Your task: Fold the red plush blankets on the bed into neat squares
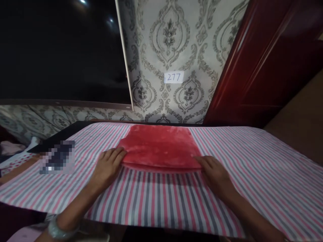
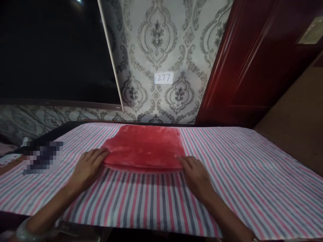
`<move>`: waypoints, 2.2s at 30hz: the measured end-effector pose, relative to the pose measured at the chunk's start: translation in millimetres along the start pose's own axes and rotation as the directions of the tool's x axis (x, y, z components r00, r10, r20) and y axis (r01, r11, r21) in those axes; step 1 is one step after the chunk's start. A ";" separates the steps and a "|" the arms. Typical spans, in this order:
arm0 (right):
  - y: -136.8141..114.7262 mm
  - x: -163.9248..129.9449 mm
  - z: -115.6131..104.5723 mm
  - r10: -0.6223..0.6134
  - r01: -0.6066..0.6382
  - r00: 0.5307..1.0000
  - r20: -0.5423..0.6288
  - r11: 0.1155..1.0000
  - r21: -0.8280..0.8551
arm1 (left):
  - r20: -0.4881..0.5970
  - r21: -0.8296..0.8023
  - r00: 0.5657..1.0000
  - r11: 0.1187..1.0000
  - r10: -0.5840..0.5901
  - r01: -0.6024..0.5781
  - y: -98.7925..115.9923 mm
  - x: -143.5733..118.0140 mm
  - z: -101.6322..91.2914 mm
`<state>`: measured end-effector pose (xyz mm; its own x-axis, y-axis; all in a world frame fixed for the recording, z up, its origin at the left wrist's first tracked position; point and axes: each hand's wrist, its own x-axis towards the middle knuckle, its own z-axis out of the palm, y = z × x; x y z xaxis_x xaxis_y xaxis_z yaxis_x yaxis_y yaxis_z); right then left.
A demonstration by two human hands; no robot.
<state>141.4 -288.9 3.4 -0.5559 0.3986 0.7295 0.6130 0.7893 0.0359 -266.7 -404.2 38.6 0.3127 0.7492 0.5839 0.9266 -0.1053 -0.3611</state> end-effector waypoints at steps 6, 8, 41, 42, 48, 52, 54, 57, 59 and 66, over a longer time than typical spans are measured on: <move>11.3 65.6 -108.0 0.329 -0.306 0.929 -0.168 0.941 0.147 | -0.228 -0.249 0.924 0.935 -0.309 0.251 -30.3 58.4 -99.7; 19.9 82.3 -116.7 0.418 -0.377 0.905 -0.083 0.875 0.303 | -0.110 -0.425 0.911 0.848 -0.396 0.317 -38.6 76.9 -110.2; 7.1 -63.9 4.1 -0.002 0.014 0.996 -0.093 0.991 0.133 | -0.100 -0.150 0.987 0.979 0.126 -0.140 7.2 -65.6 29.5; 6.5 -64.9 4.4 0.000 0.013 0.995 -0.096 0.991 0.133 | -0.097 -0.160 0.987 0.977 0.126 -0.141 7.2 -65.0 29.0; -0.8 -74.5 9.0 0.058 -0.049 0.997 -0.060 0.987 0.151 | -0.121 -0.153 0.980 0.973 0.156 -0.174 11.0 -65.6 17.5; -3.2 -74.5 9.2 0.092 -0.080 0.993 -0.069 0.984 0.161 | -0.082 -0.274 0.989 0.951 0.123 -0.141 9.1 -52.9 2.3; -4.2 -71.9 6.5 0.095 -0.087 0.995 -0.040 0.982 0.170 | -0.114 -0.297 0.988 0.946 0.101 -0.131 11.4 -31.8 -2.9; -6.3 -66.6 0.8 0.061 -0.062 0.998 0.008 0.982 0.176 | -0.127 -0.252 0.984 0.955 0.127 -0.156 24.8 11.3 -4.5; -7.8 -64.2 -2.2 0.029 -0.030 1.000 0.010 0.983 0.180 | -0.074 -0.226 0.986 0.960 0.152 -0.165 37.8 33.0 1.4; -10.0 -64.3 -1.7 0.012 -0.010 1.000 -0.010 0.981 0.196 | 0.095 -0.219 0.992 0.974 0.080 -0.058 61.4 17.9 44.1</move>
<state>172.0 -323.2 -42.7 -0.5428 0.4033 0.7367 0.4964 0.8616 -0.1059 -213.5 -368.4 -5.2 0.3646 0.7969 0.4818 0.9303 -0.2888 -0.2263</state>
